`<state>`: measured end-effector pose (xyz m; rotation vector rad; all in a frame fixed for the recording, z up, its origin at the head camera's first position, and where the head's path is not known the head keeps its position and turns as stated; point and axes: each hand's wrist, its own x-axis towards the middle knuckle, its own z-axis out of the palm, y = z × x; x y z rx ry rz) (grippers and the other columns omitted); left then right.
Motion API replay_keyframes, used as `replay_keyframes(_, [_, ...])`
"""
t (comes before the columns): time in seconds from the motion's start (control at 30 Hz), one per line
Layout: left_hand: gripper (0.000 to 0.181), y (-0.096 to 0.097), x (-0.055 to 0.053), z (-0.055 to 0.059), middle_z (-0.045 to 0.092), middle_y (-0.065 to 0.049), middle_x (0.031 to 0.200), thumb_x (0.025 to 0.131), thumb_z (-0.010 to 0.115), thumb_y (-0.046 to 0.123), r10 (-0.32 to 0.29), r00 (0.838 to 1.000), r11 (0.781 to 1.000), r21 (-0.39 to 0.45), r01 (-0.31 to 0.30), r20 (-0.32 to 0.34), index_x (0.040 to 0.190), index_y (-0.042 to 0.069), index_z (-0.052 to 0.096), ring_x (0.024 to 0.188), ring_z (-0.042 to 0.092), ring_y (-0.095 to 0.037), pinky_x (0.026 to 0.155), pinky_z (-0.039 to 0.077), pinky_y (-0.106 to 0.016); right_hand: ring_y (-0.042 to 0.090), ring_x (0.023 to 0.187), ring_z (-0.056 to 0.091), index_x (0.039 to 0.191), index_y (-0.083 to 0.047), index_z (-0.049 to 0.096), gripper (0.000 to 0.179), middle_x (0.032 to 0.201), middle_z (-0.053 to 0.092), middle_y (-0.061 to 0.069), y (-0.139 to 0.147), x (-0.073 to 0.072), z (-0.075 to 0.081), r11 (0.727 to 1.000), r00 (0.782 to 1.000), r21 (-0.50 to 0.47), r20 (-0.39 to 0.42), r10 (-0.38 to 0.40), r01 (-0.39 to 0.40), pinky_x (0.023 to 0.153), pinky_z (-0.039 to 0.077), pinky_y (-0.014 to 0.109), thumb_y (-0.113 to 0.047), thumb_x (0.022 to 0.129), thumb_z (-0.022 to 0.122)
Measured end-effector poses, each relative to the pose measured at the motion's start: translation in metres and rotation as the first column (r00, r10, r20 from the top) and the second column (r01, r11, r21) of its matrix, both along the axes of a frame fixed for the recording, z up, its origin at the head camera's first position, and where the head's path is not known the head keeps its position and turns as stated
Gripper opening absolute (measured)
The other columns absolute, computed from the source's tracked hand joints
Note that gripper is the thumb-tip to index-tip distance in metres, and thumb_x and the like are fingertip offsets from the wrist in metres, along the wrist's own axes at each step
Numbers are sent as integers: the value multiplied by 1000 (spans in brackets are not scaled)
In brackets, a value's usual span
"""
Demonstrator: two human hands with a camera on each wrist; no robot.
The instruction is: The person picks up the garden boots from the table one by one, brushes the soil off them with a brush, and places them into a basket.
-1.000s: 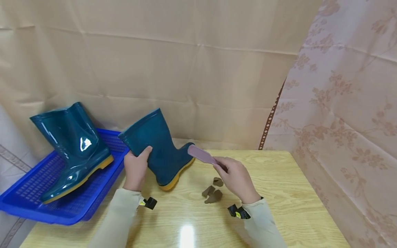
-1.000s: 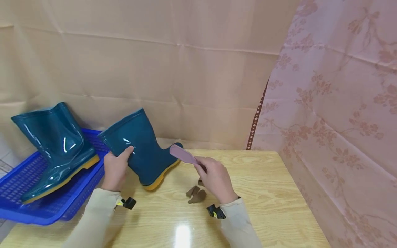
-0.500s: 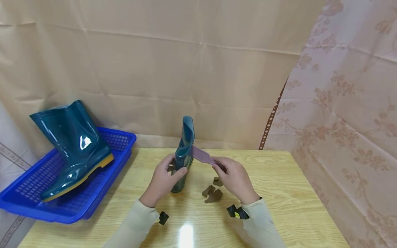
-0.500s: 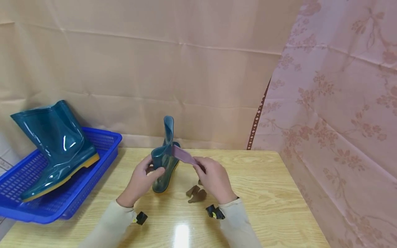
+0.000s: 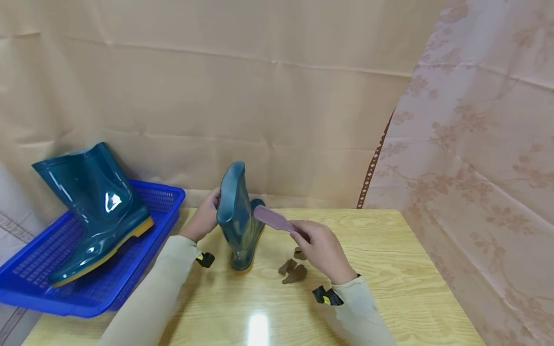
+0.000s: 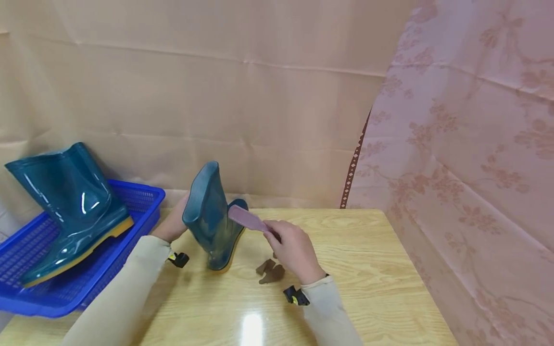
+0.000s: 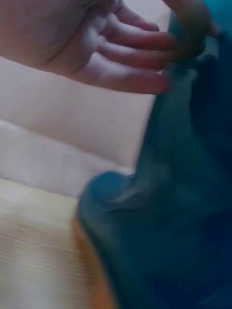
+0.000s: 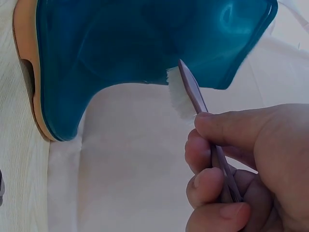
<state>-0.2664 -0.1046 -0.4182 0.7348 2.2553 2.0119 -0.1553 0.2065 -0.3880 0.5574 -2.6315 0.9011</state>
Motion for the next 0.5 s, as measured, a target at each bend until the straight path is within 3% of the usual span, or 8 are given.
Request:
replay_keyframes(0.07, [66, -3, -7, -4, 59, -12, 136, 98, 72, 10, -3, 1000, 998, -60, 1, -26, 154, 7, 38, 122, 58, -22, 100, 53, -39, 6, 70, 56, 124, -13, 75, 25, 104, 76, -1, -2, 0, -1, 1000, 1000, 9, 2, 9, -9, 62, 48, 25, -18, 100, 71])
replay_keyframes(0.13, [75, -4, -14, -7, 47, -12, 153, 98, 72, 14, -35, 999, 996, -88, 34, -8, 161, 16, 30, 137, 48, -28, 111, 45, -49, 6, 69, 55, 124, -14, 75, 25, 105, 76, -2, -2, -1, -1, 1000, 1000, 17, 2, 13, -13, 61, 47, 25, -18, 100, 71])
replay_keyframes(0.2, [81, -2, -19, -9, 34, -13, 164, 99, 70, 12, -87, 996, 993, -74, 90, 35, 165, 20, 22, 148, 36, -34, 117, 36, -58, 6, 67, 54, 124, -14, 76, 25, 103, 76, -3, -2, -1, -1, 1000, 1000, 18, 5, 13, -13, 59, 45, 25, -18, 100, 71])
replay_keyframes(0.27, [74, 0, -22, -9, 29, -16, 167, 104, 62, 14, -149, 985, 987, -50, 154, 85, 166, 18, 21, 151, 32, -36, 119, 32, -60, 6, 65, 52, 124, -14, 76, 25, 103, 76, -3, -2, -1, -1, 1000, 1000, 19, 3, 5, -6, 58, 44, 25, -18, 100, 71])
replay_keyframes(0.33, [63, 2, -24, -9, 39, -20, 162, 106, 58, 14, -166, 977, 985, -29, 171, 132, 162, 11, 30, 148, 40, -35, 116, 39, -54, 6, 65, 52, 124, -14, 76, 26, 103, 76, -3, -1, -1, -1, 1000, 1000, 19, 1, -2, 2, 58, 44, 25, -18, 99, 72])
replay_keyframes(0.4, [45, 4, -26, -8, 54, -22, 148, 108, 54, 15, -147, 979, 988, -17, 151, 144, 151, 2, 45, 136, 53, -32, 109, 48, -45, 6, 65, 52, 125, -14, 75, 26, 104, 76, -2, 0, -1, -2, 1000, 1000, 19, 2, -6, 6, 58, 44, 25, -18, 99, 72])
replay_keyframes(0.5, [26, 6, -25, -7, 71, -10, 117, 106, 60, 14, -10, 989, 1000, -8, 11, 145, 127, -2, 60, 109, 65, -19, 91, 55, -29, 6, 66, 53, 125, -14, 75, 26, 102, 75, -2, 2, -2, -2, 1000, 1000, 8, 9, -11, 11, 57, 45, 25, -18, 100, 71])
